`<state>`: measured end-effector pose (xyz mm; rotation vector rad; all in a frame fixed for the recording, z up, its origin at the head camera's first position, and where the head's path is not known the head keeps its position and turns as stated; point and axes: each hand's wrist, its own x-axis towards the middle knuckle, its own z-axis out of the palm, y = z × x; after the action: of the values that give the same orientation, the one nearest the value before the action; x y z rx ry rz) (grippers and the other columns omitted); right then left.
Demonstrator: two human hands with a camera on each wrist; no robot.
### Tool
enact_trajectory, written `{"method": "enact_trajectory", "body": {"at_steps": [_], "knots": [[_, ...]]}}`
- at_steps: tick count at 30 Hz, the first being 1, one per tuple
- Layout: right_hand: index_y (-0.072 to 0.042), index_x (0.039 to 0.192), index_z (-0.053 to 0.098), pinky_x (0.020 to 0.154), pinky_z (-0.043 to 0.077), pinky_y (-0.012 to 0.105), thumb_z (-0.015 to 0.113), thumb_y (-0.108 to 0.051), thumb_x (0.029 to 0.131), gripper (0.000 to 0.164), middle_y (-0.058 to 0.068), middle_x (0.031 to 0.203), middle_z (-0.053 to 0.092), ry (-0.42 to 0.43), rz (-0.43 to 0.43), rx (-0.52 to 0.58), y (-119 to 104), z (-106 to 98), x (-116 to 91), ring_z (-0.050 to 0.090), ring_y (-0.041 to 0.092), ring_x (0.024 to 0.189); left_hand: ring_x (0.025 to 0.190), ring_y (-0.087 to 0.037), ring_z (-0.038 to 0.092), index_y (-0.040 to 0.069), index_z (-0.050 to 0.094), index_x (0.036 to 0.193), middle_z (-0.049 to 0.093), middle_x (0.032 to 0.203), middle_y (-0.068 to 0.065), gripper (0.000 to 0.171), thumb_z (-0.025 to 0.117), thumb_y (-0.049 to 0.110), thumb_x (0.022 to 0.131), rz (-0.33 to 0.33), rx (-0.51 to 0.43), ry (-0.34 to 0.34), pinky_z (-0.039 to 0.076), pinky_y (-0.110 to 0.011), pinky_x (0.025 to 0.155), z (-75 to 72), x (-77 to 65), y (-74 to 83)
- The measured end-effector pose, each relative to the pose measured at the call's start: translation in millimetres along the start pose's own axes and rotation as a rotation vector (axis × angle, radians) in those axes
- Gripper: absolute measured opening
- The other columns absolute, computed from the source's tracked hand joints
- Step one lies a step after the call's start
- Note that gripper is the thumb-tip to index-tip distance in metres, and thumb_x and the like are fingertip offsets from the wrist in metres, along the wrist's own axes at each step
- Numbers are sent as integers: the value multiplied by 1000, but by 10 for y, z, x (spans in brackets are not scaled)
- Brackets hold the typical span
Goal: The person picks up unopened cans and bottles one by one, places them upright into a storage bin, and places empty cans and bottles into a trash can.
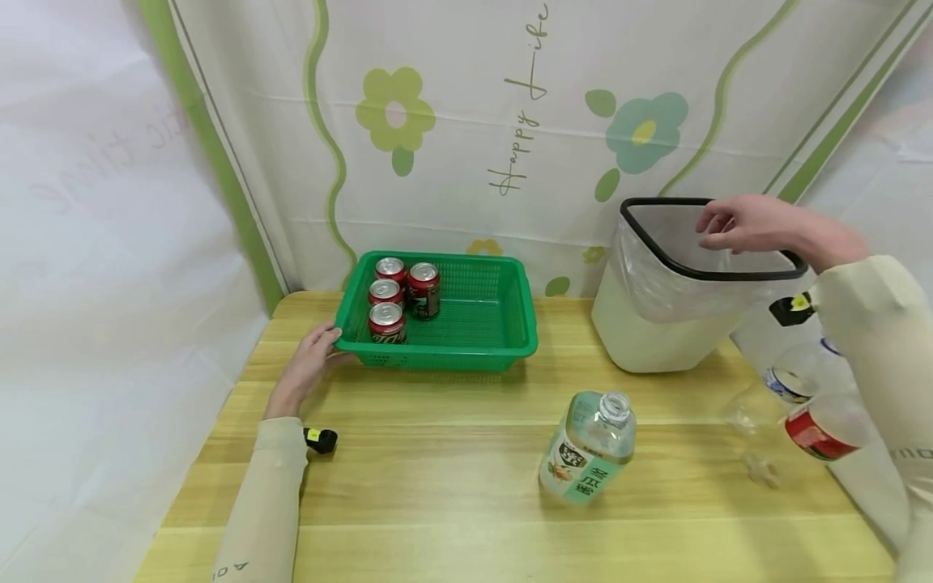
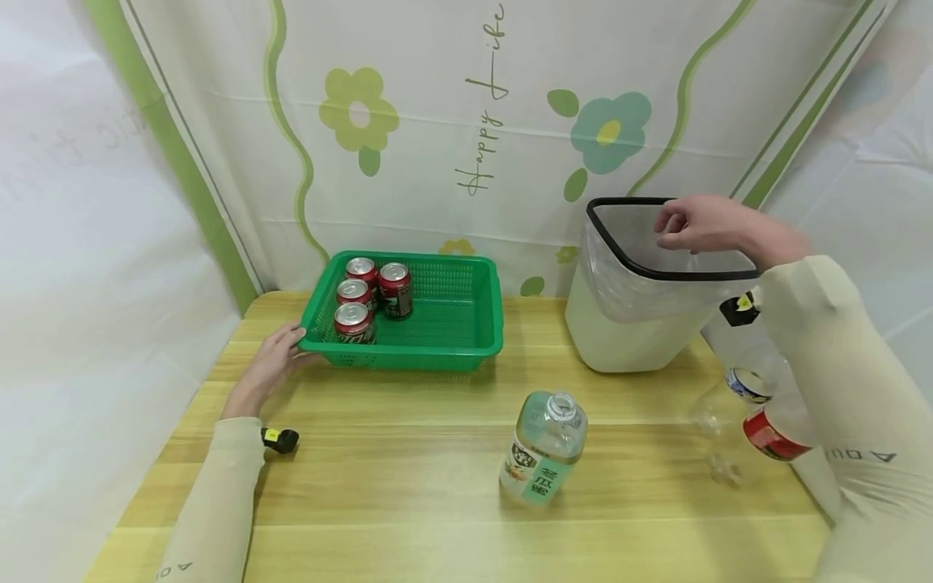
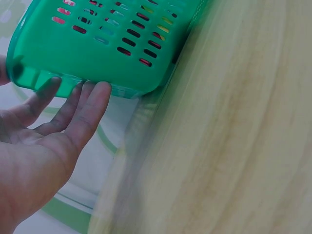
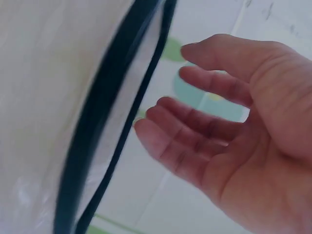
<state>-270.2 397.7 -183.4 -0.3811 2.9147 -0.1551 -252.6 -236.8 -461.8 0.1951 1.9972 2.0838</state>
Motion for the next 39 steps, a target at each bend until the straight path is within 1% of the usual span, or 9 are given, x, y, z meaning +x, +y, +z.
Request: {"method": "enact_trajectory", "body": {"at_steps": [8,11,14,18,22,24,28,33,39], "knots": [[-5,120,59,62,57,25,61,-24,97,30,19,112,68,-6,-51,-36,-391,-54,-90,67,14,72,115,-12,54,-8,25,150,30,146,-23,53,30,25,109,1,-4,0,31,-61,117,-2,3,4],[-6,119,60,62,57,25,62,-23,96,28,16,109,68,-3,-70,-35,-526,-36,-160,67,16,73,111,-7,55,-7,27,149,33,144,-21,53,31,27,109,11,3,4,34,-59,116,-24,39,-50],[-9,116,62,62,56,25,64,-22,95,25,11,108,68,18,-90,-53,-660,15,-256,67,16,80,114,-10,54,-7,27,149,32,146,-22,53,31,26,109,11,4,0,34,-59,115,-13,45,-46],[-16,109,67,67,55,25,70,-19,91,19,3,108,68,80,-178,-105,-836,92,-382,65,13,87,117,-13,53,-7,25,151,28,149,-24,52,30,24,109,3,-5,-1,31,-61,116,-18,74,-67],[-21,103,68,69,55,26,74,-16,87,17,-5,102,67,144,-311,-157,-995,161,-468,63,5,82,116,-10,53,-3,26,152,32,147,-20,55,33,31,109,10,-3,10,35,-58,115,-71,132,-171],[-23,101,67,69,55,26,74,-15,87,18,-8,100,66,161,-356,-173,-1068,198,-503,62,4,81,116,-10,53,-2,27,151,34,146,-18,57,34,34,108,17,9,12,37,-57,115,-79,131,-194],[-24,101,67,70,54,27,74,-14,86,19,-10,98,63,156,-398,-176,-1197,272,-567,61,5,84,117,-10,54,-3,29,150,36,143,-15,60,36,38,107,32,22,8,39,-54,114,-93,117,-219],[-24,102,66,67,54,25,74,-14,86,20,-11,100,63,137,-445,-162,-1340,337,-633,61,8,86,113,-4,57,-3,28,150,39,141,-12,62,37,40,106,47,34,8,43,-51,112,-112,114,-232],[-22,102,65,62,53,20,73,-14,86,19,-11,99,61,117,-503,-147,-1480,421,-689,59,7,86,112,-4,58,-3,28,150,40,139,-11,63,38,41,106,51,29,8,41,-53,112,-107,120,-239]]}}
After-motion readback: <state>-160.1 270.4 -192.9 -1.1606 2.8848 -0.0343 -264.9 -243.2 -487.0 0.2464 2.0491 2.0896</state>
